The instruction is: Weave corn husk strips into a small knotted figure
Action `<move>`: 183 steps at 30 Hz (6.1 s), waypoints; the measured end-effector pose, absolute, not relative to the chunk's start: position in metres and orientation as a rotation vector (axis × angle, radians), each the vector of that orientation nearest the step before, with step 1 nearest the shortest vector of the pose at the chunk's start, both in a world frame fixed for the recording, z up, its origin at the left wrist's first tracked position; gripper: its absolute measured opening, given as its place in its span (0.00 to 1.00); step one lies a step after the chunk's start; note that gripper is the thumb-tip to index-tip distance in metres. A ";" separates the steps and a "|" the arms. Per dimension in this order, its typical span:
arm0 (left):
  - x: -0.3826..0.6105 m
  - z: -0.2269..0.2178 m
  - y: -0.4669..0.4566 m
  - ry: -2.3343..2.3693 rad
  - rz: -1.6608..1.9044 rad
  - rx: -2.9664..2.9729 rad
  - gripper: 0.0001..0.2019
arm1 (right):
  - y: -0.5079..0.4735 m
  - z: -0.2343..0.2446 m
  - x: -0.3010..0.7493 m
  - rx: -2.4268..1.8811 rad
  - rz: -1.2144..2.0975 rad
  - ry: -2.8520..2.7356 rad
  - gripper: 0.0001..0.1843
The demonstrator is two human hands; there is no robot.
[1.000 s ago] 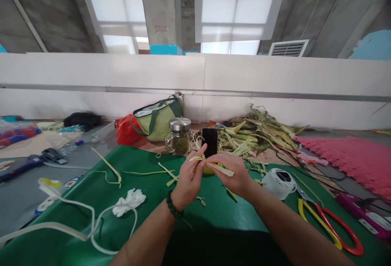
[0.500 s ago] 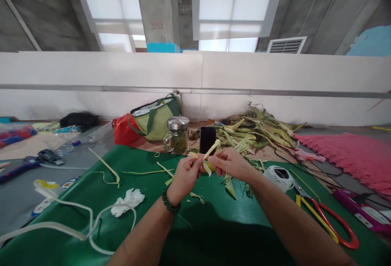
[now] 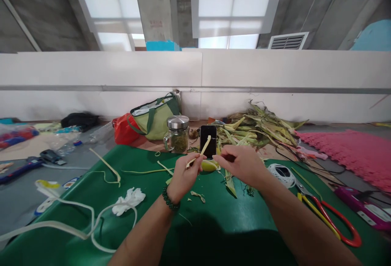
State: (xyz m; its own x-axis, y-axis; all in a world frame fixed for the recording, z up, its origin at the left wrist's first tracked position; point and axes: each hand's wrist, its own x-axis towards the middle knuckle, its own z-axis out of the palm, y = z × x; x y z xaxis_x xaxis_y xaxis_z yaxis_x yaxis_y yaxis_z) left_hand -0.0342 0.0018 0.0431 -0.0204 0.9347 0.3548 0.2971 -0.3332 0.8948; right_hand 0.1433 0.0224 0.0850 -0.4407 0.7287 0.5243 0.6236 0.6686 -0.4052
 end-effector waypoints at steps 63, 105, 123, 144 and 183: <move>-0.036 0.050 -0.012 0.944 1.251 1.593 0.18 | 0.027 0.065 0.118 -0.883 0.879 -1.852 0.19; -0.033 0.049 -0.007 1.172 1.365 1.518 0.14 | 0.004 0.070 0.122 -0.619 -0.177 -1.981 0.08; -0.040 0.050 -0.006 0.905 1.343 1.148 0.13 | 0.011 0.063 0.112 -0.321 -0.406 -2.033 0.05; -0.044 0.058 -0.006 1.002 1.073 1.544 0.14 | 0.028 0.058 0.118 -0.633 0.173 -2.092 0.09; -0.043 0.046 0.002 1.111 1.466 1.495 0.12 | -0.001 0.052 0.109 -0.803 -0.432 -2.179 0.16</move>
